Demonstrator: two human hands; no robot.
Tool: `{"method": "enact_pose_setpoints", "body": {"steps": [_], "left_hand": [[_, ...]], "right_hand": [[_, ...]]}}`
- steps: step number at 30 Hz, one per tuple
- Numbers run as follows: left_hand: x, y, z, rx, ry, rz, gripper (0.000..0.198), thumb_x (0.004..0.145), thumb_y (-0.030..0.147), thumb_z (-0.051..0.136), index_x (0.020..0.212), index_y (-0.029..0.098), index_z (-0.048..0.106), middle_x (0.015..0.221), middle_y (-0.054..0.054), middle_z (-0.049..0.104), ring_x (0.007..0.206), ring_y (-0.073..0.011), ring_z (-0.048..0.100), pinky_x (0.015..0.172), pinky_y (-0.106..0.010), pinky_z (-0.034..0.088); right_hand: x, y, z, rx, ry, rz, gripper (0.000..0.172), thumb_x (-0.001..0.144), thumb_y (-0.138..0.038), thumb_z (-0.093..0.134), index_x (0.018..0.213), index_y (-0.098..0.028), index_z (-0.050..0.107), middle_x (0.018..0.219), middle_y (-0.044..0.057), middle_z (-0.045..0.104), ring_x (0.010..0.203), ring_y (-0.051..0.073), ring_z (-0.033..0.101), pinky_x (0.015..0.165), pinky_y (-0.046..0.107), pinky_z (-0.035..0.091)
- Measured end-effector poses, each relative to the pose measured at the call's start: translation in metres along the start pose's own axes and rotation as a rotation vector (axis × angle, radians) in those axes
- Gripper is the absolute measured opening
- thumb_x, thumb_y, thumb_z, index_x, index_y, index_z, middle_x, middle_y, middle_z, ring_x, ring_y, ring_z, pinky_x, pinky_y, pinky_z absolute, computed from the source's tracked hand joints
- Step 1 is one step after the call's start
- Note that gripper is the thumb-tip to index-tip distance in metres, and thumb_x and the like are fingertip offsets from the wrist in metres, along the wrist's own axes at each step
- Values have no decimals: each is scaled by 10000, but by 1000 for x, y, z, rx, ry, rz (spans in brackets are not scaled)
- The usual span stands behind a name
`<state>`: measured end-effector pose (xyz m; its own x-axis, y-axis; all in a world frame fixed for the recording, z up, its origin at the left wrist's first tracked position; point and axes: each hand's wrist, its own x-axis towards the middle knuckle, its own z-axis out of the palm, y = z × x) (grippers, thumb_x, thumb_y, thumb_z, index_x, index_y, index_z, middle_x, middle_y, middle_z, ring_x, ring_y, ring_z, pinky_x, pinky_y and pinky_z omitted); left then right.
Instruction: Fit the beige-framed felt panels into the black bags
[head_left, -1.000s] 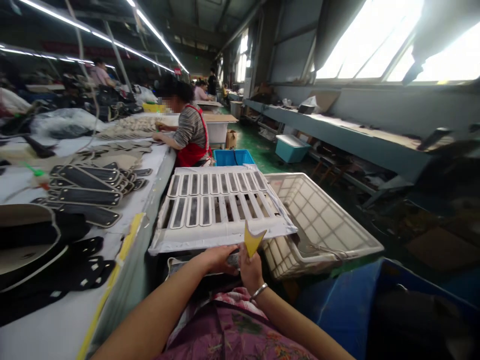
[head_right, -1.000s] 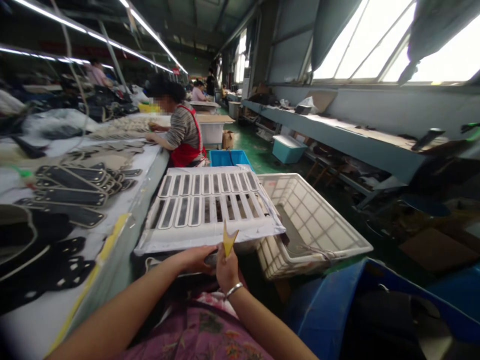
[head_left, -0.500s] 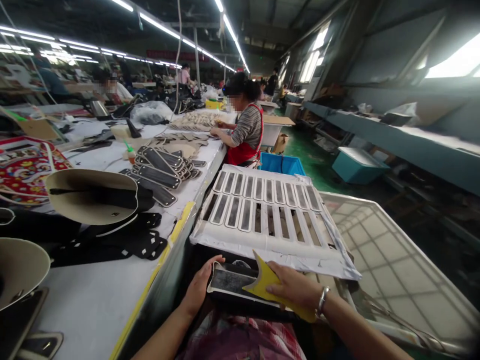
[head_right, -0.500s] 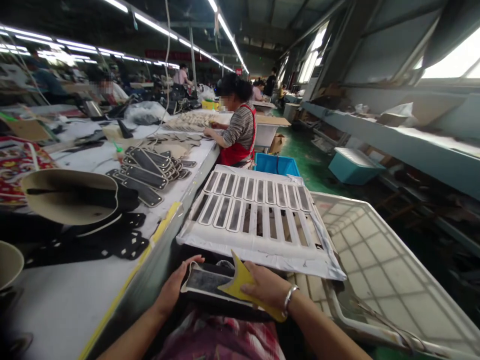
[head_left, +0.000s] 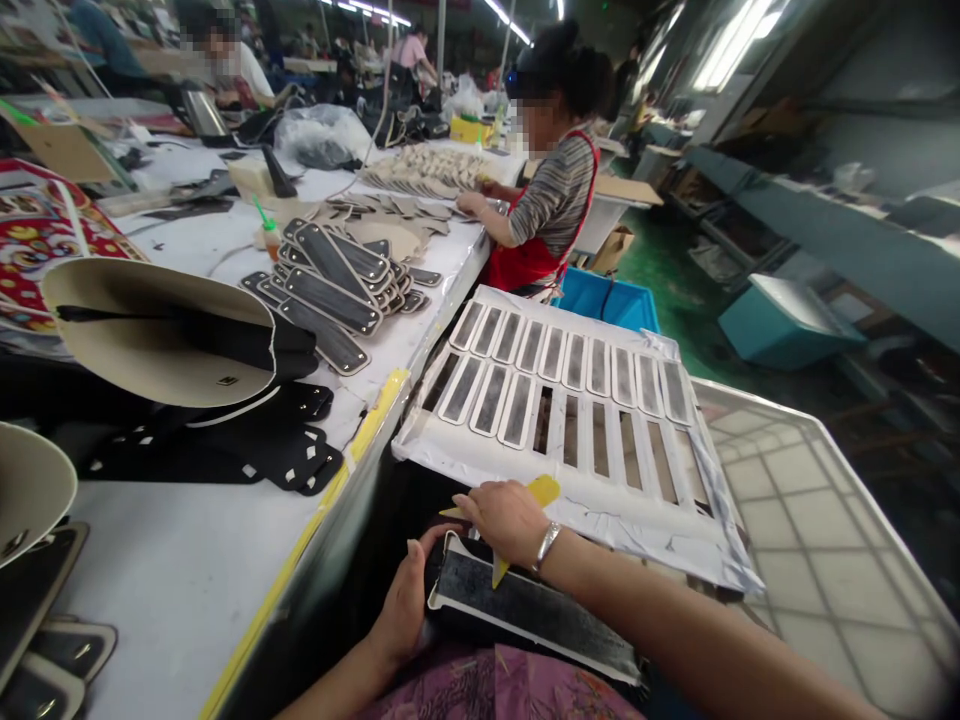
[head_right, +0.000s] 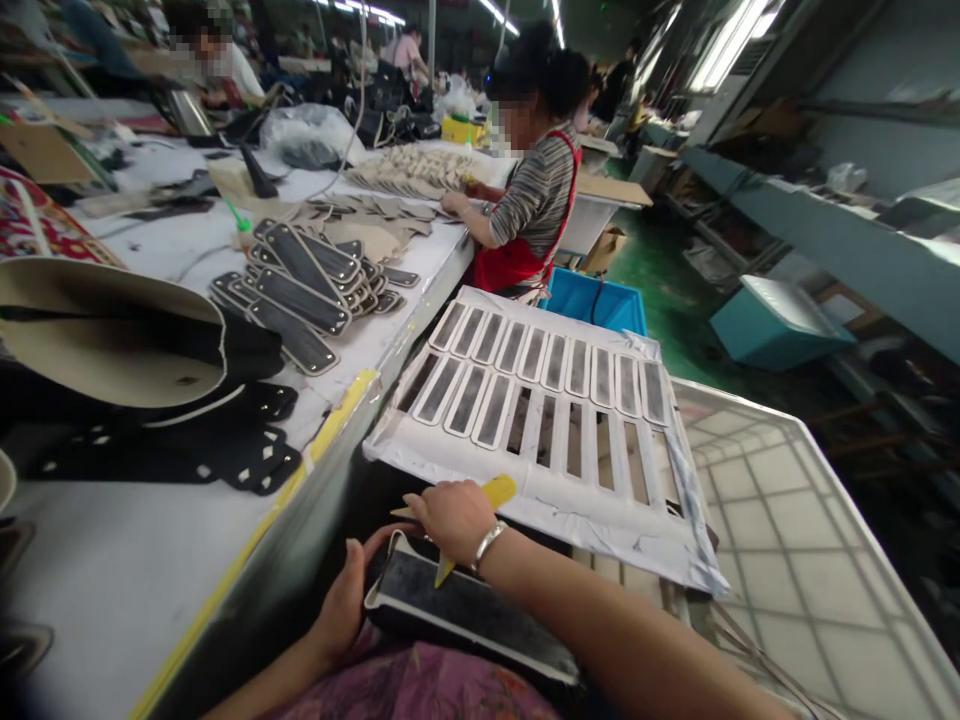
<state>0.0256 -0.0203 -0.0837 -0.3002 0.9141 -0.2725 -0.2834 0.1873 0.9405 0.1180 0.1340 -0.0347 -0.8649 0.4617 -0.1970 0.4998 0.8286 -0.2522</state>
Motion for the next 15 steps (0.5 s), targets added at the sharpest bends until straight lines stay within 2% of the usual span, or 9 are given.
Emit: {"method": "enact_pose_setpoints", "body": {"steps": [4,7,11,15], "left_hand": [[3,-8,-5,30,24,-76,739,845,662,100,1213,172,512,1281,-64,528,1246,-251,397,1053,-384,304],[5,-6,-6,-90,48,-157,816,805,717,90,1205,159,532,1227,-83,572,1239,-273,407,1070,-416,264],[8,9,-1,-292,28,-279,939,762,751,8,1203,112,537,1129,-135,625,1109,-315,531,970,-480,367],[11,19,3,-278,68,-379,980,748,759,-12,1158,96,582,1027,-138,671,1019,-314,592,906,-469,427]], "right_hand": [[26,-11,4,65,-39,-203,320,917,-400,401,860,-195,640,782,83,659,727,206,601,599,273,383],[37,-16,6,123,-12,-299,332,926,-380,390,804,-185,630,767,76,653,709,202,599,587,267,377],[44,-16,5,122,15,-295,332,925,-413,371,834,-176,586,620,63,608,574,203,578,540,269,356],[51,-15,4,29,16,-402,265,917,-394,392,885,-192,561,511,14,544,443,165,500,478,246,301]]}}
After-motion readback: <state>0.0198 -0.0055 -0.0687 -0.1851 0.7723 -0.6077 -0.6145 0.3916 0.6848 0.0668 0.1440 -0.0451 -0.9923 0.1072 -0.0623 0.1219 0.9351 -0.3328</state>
